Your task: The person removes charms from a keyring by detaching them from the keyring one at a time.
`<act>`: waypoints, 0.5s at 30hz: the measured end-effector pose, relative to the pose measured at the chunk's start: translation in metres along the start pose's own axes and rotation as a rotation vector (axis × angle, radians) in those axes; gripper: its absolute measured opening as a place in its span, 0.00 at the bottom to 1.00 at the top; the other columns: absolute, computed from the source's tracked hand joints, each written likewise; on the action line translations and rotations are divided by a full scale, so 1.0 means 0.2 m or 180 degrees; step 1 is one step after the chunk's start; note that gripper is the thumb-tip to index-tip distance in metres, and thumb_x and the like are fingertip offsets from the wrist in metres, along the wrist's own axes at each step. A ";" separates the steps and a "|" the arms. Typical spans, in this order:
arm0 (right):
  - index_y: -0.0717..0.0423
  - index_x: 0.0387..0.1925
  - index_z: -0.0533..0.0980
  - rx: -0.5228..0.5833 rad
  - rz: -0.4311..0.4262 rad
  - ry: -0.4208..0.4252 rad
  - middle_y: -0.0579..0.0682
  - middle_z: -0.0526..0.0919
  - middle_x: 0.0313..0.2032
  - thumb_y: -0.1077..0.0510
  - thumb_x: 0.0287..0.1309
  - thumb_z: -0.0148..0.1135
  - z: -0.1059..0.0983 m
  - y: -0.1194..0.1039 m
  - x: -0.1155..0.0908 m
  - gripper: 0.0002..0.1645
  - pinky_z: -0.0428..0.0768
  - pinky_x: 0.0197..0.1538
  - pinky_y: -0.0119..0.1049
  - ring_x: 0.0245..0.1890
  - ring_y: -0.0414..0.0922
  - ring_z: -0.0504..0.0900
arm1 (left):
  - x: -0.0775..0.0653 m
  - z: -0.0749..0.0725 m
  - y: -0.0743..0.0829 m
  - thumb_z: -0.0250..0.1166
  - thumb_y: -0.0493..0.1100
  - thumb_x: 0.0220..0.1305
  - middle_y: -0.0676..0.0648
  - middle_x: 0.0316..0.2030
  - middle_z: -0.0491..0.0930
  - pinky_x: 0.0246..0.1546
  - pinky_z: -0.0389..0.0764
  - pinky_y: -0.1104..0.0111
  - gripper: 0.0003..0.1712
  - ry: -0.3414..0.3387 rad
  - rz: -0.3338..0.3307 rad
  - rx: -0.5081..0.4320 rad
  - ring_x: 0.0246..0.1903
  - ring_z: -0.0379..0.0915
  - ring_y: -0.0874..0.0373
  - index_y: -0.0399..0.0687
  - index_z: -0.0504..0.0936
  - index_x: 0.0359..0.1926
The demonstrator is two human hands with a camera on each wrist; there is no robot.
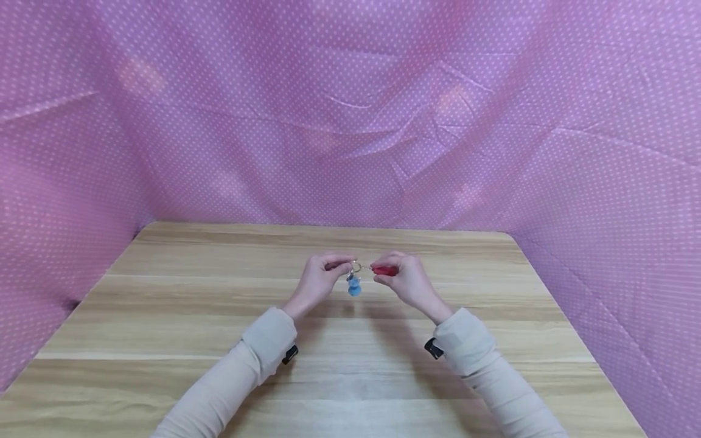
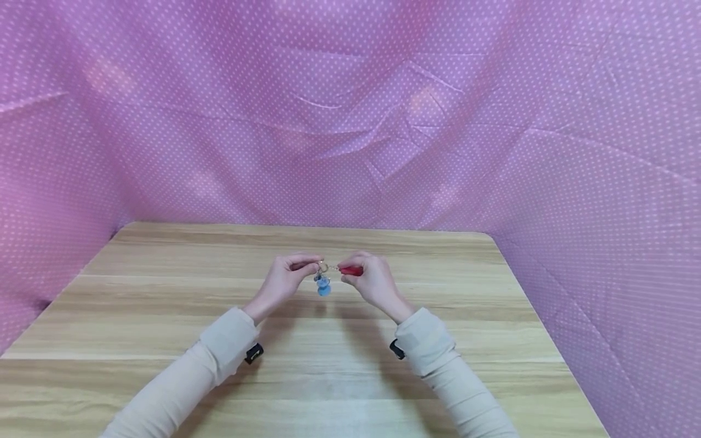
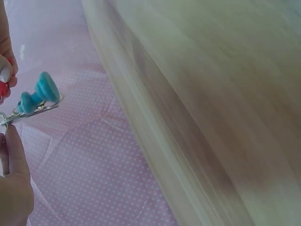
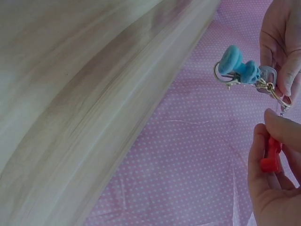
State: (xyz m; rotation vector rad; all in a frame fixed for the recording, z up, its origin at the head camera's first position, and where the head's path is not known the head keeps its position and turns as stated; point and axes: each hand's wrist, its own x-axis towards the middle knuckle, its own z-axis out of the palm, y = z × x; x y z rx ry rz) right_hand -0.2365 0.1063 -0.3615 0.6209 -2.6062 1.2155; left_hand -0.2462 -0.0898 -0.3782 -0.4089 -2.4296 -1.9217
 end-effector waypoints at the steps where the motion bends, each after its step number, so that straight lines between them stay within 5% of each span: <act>1: 0.62 0.36 0.82 -0.0003 0.0001 0.0004 0.54 0.84 0.36 0.68 0.43 0.69 0.00 0.00 -0.01 0.13 0.82 0.36 0.27 0.34 0.45 0.84 | -0.01 0.00 0.00 0.62 0.39 0.59 0.44 0.43 0.82 0.44 0.80 0.70 0.12 0.0013 -0.0021 0.0035 0.41 0.79 0.57 0.43 0.82 0.44; 6: 0.59 0.37 0.82 -0.0087 -0.0022 -0.0018 0.52 0.85 0.35 0.63 0.46 0.68 -0.03 0.00 -0.03 0.12 0.82 0.36 0.29 0.33 0.43 0.83 | -0.04 0.03 0.01 0.64 0.41 0.58 0.47 0.36 0.84 0.42 0.80 0.70 0.08 0.0090 -0.0051 0.0133 0.36 0.79 0.59 0.44 0.84 0.38; 15: 0.59 0.37 0.82 -0.0073 0.0005 -0.0104 0.51 0.86 0.33 0.60 0.48 0.68 -0.07 -0.01 -0.08 0.11 0.81 0.33 0.26 0.31 0.41 0.83 | -0.10 0.08 0.03 0.65 0.39 0.56 0.50 0.36 0.81 0.43 0.80 0.70 0.07 0.0199 0.0246 0.0581 0.38 0.77 0.59 0.44 0.84 0.36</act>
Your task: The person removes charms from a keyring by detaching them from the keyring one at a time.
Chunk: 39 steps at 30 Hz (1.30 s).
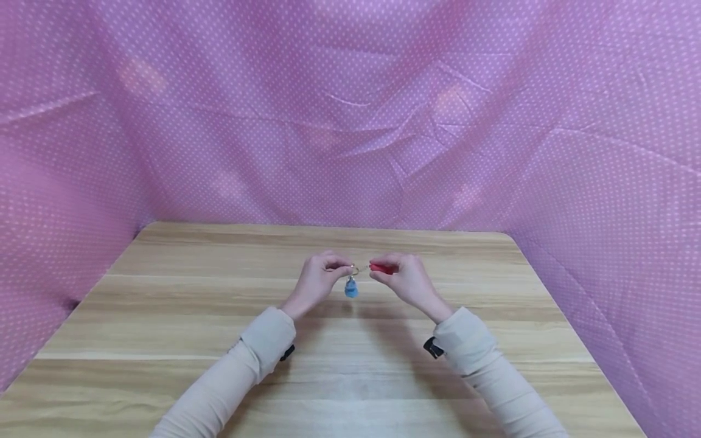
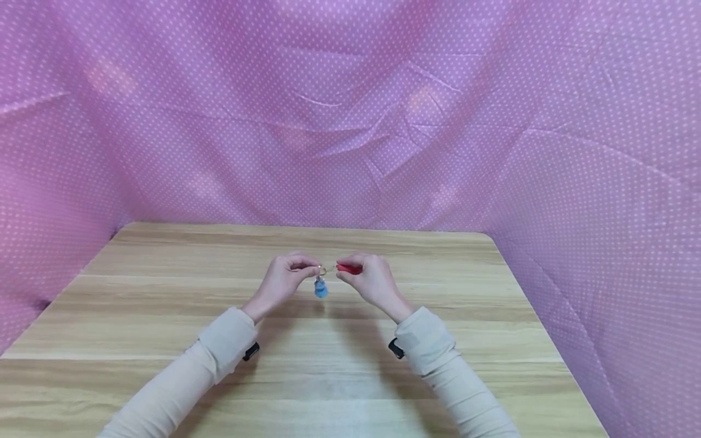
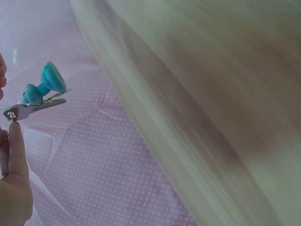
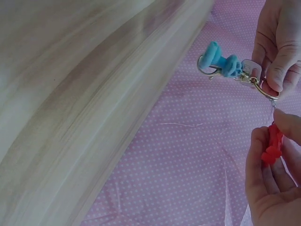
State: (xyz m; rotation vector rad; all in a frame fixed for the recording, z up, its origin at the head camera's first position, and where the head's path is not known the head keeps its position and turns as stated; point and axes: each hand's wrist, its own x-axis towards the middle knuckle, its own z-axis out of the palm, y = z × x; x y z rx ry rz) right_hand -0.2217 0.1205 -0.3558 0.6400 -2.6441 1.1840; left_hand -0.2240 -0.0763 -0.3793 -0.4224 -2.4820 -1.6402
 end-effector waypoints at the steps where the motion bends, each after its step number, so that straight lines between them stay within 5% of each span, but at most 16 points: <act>1: 0.59 0.37 0.82 0.0000 0.0017 0.0019 0.51 0.86 0.33 0.61 0.48 0.68 0.00 0.00 0.00 0.11 0.80 0.33 0.26 0.31 0.41 0.83 | 0.00 0.00 0.00 0.65 0.39 0.56 0.50 0.35 0.81 0.43 0.81 0.70 0.08 -0.0017 0.0019 0.0000 0.38 0.77 0.59 0.44 0.84 0.38; 14: 0.57 0.35 0.82 -0.0094 0.0250 0.0136 0.51 0.86 0.31 0.58 0.48 0.69 0.04 -0.02 0.04 0.11 0.80 0.32 0.30 0.29 0.41 0.82 | 0.03 -0.02 -0.01 0.65 0.40 0.57 0.52 0.32 0.80 0.39 0.81 0.72 0.06 -0.0142 0.0204 0.0148 0.35 0.78 0.60 0.46 0.85 0.35; 21: 0.56 0.33 0.83 -0.0115 0.0170 0.0078 0.50 0.86 0.32 0.56 0.48 0.69 0.04 -0.02 0.04 0.10 0.79 0.31 0.28 0.28 0.40 0.81 | 0.05 -0.04 -0.02 0.66 0.38 0.54 0.50 0.33 0.82 0.41 0.81 0.72 0.05 -0.0031 0.0201 0.0054 0.36 0.79 0.59 0.45 0.85 0.33; 39: 0.58 0.35 0.83 0.0086 0.0127 0.0082 0.51 0.85 0.33 0.57 0.49 0.68 0.04 -0.03 0.09 0.11 0.80 0.32 0.28 0.30 0.42 0.82 | 0.08 -0.08 -0.02 0.66 0.40 0.55 0.49 0.35 0.82 0.32 0.77 0.76 0.09 0.0134 -0.0353 -0.0535 0.35 0.77 0.60 0.42 0.84 0.37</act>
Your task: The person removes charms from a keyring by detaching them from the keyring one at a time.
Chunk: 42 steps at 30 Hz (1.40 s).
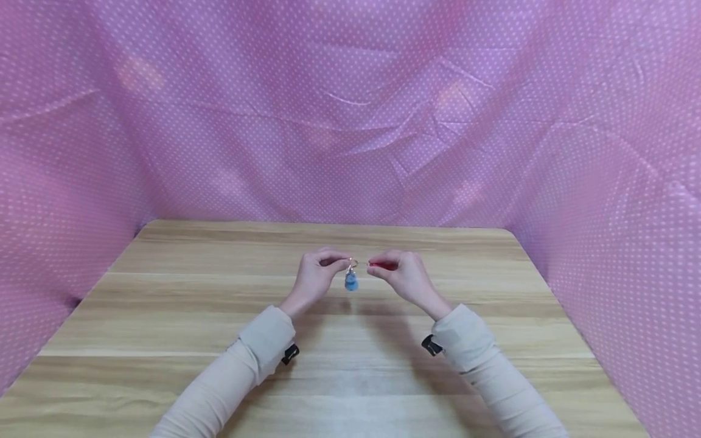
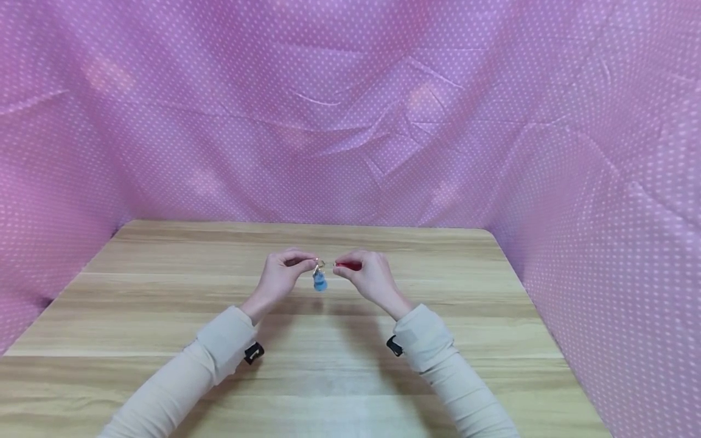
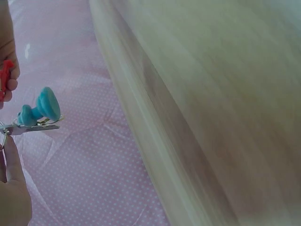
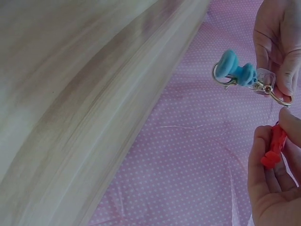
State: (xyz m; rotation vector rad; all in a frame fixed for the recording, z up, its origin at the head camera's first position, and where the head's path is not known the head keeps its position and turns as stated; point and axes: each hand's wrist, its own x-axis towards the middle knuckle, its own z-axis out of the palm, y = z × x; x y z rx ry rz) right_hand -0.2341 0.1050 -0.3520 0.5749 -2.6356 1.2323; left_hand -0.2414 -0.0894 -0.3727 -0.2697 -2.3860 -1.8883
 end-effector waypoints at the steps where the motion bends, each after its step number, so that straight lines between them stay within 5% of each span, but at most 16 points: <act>1: 0.59 0.35 0.83 0.0030 0.0010 -0.0006 0.51 0.85 0.33 0.57 0.49 0.68 0.00 0.00 0.00 0.11 0.80 0.32 0.28 0.30 0.42 0.82 | 0.00 0.00 0.00 0.66 0.40 0.55 0.49 0.35 0.82 0.33 0.78 0.75 0.09 0.0002 -0.0037 -0.0037 0.35 0.77 0.60 0.42 0.84 0.37; 9: 0.58 0.36 0.82 0.0180 0.0149 -0.0052 0.51 0.86 0.35 0.56 0.49 0.68 0.01 0.00 -0.02 0.12 0.81 0.34 0.28 0.32 0.42 0.83 | -0.03 0.01 0.01 0.65 0.43 0.56 0.49 0.38 0.83 0.45 0.79 0.69 0.10 0.0046 -0.0262 -0.0333 0.39 0.78 0.59 0.44 0.84 0.39; 21: 0.60 0.36 0.82 0.0225 0.0109 -0.0324 0.51 0.85 0.33 0.60 0.48 0.68 0.02 0.01 -0.04 0.12 0.81 0.34 0.27 0.31 0.40 0.82 | -0.07 0.02 0.00 0.66 0.41 0.55 0.47 0.37 0.84 0.47 0.80 0.68 0.12 0.0056 -0.0389 -0.0655 0.37 0.80 0.60 0.40 0.82 0.41; 26: 0.60 0.37 0.82 0.0099 0.0037 -0.0470 0.51 0.84 0.33 0.64 0.45 0.69 0.01 0.00 -0.06 0.13 0.81 0.35 0.25 0.31 0.40 0.81 | -0.08 0.02 0.00 0.65 0.40 0.56 0.46 0.39 0.84 0.48 0.79 0.66 0.12 -0.0030 -0.0423 -0.0550 0.39 0.80 0.58 0.42 0.82 0.42; 32: 0.58 0.36 0.82 0.0139 0.0124 -0.0340 0.51 0.85 0.33 0.61 0.49 0.67 0.01 -0.01 -0.07 0.10 0.81 0.35 0.27 0.31 0.41 0.81 | -0.09 0.02 -0.01 0.62 0.39 0.59 0.44 0.44 0.78 0.49 0.78 0.67 0.15 -0.0198 -0.0249 -0.0387 0.43 0.79 0.55 0.42 0.80 0.48; 42: 0.57 0.36 0.82 0.0244 0.0134 -0.0186 0.51 0.85 0.34 0.59 0.51 0.66 0.00 -0.02 -0.08 0.09 0.81 0.35 0.29 0.32 0.42 0.83 | -0.11 0.02 -0.01 0.65 0.42 0.57 0.47 0.40 0.82 0.46 0.79 0.67 0.11 -0.0148 -0.0271 -0.0177 0.39 0.80 0.59 0.45 0.83 0.41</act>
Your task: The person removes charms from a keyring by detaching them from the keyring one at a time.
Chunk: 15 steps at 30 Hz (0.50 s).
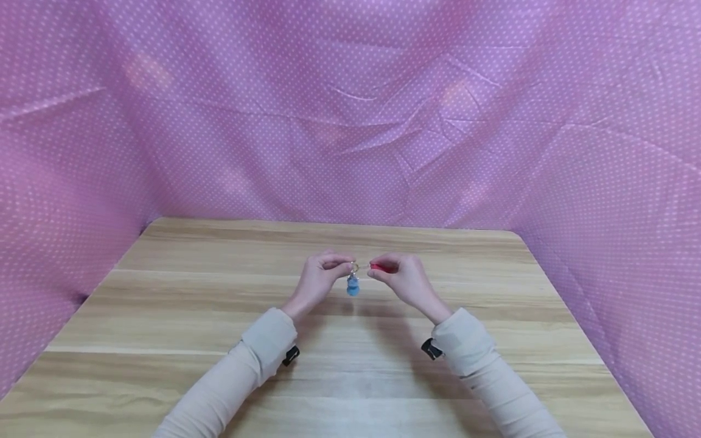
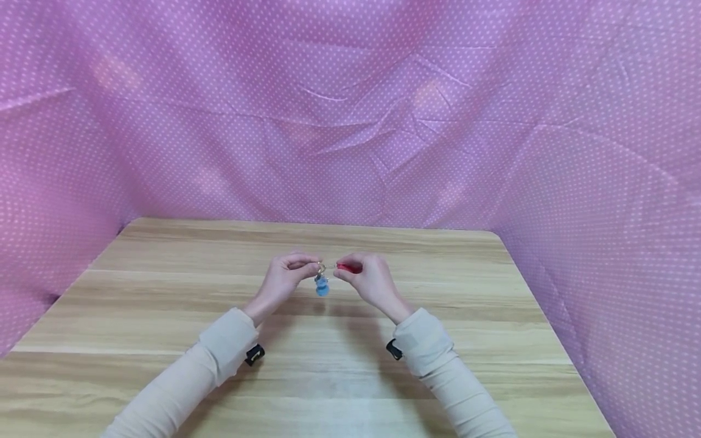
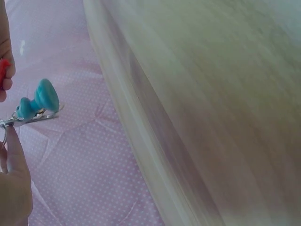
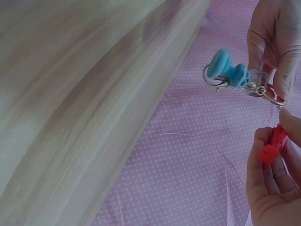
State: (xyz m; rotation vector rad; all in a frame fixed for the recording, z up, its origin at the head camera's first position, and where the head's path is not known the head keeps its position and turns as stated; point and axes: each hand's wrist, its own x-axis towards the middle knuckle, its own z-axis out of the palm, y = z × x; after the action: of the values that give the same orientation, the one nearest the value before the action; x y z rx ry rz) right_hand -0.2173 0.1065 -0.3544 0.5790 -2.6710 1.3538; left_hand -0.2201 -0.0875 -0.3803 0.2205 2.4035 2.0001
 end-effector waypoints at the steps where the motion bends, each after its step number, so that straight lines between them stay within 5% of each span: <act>1: 0.57 0.36 0.82 -0.0006 -0.0005 0.0022 0.51 0.86 0.34 0.58 0.51 0.66 0.00 0.00 0.00 0.10 0.81 0.35 0.29 0.32 0.42 0.83 | 0.00 0.00 0.00 0.65 0.42 0.57 0.48 0.40 0.82 0.46 0.79 0.67 0.11 0.0003 -0.0009 0.0019 0.39 0.80 0.59 0.44 0.83 0.41; 15: 0.61 0.37 0.81 -0.0039 -0.0018 0.0110 0.53 0.85 0.33 0.65 0.48 0.67 0.02 -0.02 0.03 0.11 0.81 0.34 0.28 0.31 0.42 0.82 | 0.04 -0.05 0.03 0.66 0.41 0.56 0.47 0.38 0.84 0.43 0.80 0.69 0.10 0.0118 -0.0030 0.0060 0.38 0.80 0.60 0.44 0.84 0.39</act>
State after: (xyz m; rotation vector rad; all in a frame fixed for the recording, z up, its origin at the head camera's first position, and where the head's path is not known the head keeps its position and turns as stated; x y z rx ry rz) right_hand -0.2215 0.0995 -0.3516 0.5564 -2.6464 1.3327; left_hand -0.2273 -0.0945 -0.3720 0.1734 2.4413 1.9959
